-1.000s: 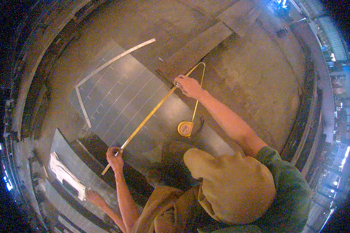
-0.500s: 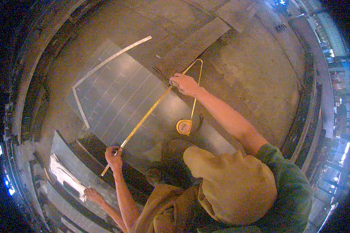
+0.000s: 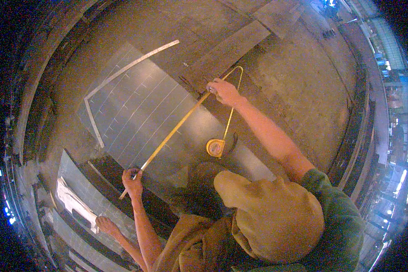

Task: The person measures a large metal sheet using a tape measure and a set square, marking lines with a marker. They repeatedly measure and mark the sheet to create a grid pattern.

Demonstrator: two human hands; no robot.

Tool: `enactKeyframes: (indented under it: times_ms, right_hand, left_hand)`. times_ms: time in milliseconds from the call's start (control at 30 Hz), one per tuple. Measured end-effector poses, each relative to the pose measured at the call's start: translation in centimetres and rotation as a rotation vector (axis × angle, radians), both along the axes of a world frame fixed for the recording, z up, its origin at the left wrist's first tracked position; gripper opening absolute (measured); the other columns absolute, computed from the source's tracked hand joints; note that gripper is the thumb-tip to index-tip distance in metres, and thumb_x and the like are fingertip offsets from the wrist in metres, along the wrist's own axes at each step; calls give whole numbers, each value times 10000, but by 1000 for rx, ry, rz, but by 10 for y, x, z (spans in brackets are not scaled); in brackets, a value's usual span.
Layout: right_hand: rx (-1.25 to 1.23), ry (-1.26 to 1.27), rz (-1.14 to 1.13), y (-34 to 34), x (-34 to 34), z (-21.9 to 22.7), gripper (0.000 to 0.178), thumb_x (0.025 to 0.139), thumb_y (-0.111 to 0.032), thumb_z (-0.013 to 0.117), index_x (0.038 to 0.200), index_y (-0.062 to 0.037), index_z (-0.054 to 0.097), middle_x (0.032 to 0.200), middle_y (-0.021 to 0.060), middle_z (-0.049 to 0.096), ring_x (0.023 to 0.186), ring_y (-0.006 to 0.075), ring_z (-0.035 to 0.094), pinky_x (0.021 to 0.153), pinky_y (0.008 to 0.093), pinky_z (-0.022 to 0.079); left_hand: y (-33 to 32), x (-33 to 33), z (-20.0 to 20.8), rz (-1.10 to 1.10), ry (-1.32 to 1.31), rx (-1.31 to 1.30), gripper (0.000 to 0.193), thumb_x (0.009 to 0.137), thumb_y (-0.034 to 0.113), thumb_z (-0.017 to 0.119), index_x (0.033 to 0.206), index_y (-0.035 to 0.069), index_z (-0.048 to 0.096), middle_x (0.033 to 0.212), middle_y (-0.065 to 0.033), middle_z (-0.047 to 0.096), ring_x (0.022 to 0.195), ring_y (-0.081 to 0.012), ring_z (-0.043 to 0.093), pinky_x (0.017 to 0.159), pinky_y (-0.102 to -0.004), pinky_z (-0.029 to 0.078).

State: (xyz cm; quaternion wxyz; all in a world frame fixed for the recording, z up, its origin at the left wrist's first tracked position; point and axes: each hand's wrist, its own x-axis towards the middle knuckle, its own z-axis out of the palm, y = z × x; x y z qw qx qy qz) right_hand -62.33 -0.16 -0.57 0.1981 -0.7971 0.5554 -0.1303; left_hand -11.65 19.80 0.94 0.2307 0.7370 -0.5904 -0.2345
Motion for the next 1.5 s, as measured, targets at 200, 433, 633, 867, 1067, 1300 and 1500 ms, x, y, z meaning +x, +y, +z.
enactKeyframes:
  times_ms: [200,433,633,867,1067,1300,1500]
  right_hand:
    - [-96,19,-74,-4,-14,5,297,807,44,612,1059,-109,573,992,138,551,936,384,599,773,468,508]
    - [-88,39,-147,-8,-24,-3,275,843,70,577,1058,-101,574,997,135,554,939,379,604,767,464,507]
    - [-84,38,-152,-6,-21,-5,196,913,27,571,1062,-101,579,1022,131,567,932,379,610,768,465,506]
    - [-78,46,-158,-7,-23,-9,157,948,-10,567,1073,-103,581,1047,134,575,972,378,615,798,468,510]
    - [-73,19,-141,-4,-21,-2,146,943,-60,567,1077,-112,588,1074,140,584,1024,393,618,814,485,530]
    - [-82,25,-150,-4,-15,5,122,965,-109,556,1076,-133,602,1072,133,592,1025,388,624,802,488,543]
    - [-100,42,-169,-3,-14,5,193,916,19,580,1068,-99,589,1052,116,588,982,367,619,794,459,520]
  left_hand:
    - [3,2,-5,16,-32,5,166,748,98,842,846,55,715,877,-56,618,891,-285,554,810,-422,448]
    - [-2,-9,2,33,-36,29,166,754,104,841,854,56,717,887,-66,613,897,-296,555,813,-435,448]
    - [-2,-10,6,53,-39,41,158,757,103,827,848,51,710,879,-81,602,904,-320,552,850,-458,435]
    - [0,-1,-7,44,13,80,164,750,82,821,855,52,698,901,-77,600,921,-323,544,858,-457,430]
    - [-1,-5,-2,26,12,72,168,753,70,820,863,54,694,908,-72,600,915,-304,544,839,-439,438]
    - [0,-3,1,12,17,8,165,748,68,822,865,53,707,879,-66,595,889,-289,545,822,-425,442]
    - [0,-4,0,34,-19,23,158,741,73,827,851,48,716,870,-65,596,873,-285,546,812,-421,445]
